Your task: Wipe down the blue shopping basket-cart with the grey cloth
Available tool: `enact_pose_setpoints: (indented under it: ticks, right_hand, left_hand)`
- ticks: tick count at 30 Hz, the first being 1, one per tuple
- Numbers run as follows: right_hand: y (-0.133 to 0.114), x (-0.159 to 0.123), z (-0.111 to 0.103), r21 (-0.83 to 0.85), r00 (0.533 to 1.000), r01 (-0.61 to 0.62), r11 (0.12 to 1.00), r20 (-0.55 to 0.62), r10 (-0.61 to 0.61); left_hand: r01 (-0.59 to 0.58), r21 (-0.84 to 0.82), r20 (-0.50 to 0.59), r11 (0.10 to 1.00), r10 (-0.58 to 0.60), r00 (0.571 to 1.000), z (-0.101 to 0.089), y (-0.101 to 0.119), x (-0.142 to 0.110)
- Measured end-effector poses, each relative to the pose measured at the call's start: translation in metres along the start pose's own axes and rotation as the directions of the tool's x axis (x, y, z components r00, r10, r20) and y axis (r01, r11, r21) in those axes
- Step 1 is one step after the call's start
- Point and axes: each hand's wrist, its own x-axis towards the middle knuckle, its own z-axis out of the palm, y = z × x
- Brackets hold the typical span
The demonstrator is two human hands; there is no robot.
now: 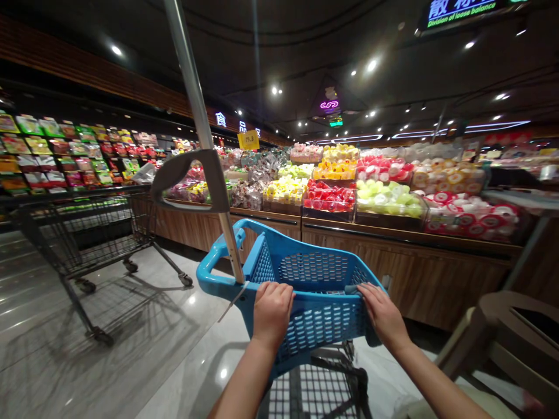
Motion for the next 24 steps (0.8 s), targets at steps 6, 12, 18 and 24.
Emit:
enact_pose_setpoints:
  ticks: [6, 12, 18, 24]
  right_hand:
    - [-0.045, 0.014, 0.011, 0.033, 0.999, -0.013, 0.999, -0.032, 0.014]
    - [-0.106, 0.036, 0.021, 0.08, 0.999, 0.021, 0.997, -0.042, -0.018]
    - [-0.098, 0.033, 0.018, 0.078, 0.993, 0.116, 0.99, -0.023, -0.115]
    - [-0.064, 0.021, 0.011, 0.066, 0.989, 0.147, 0.987, -0.001, -0.147]
  left_hand:
    - [0.015, 0.006, 0.007, 1.0, -0.015, 1.0, 0.001, 0.002, -0.001]
    - [0.028, 0.012, 0.036, 1.0, -0.028, 0.999, 0.0, 0.001, -0.001]
    - [0.006, 0.007, 0.051, 1.0, -0.006, 0.999, -0.003, -0.006, -0.001]
    - [-0.009, 0.011, 0.054, 1.0, 0.008, 0.998, -0.004, -0.007, -0.001]
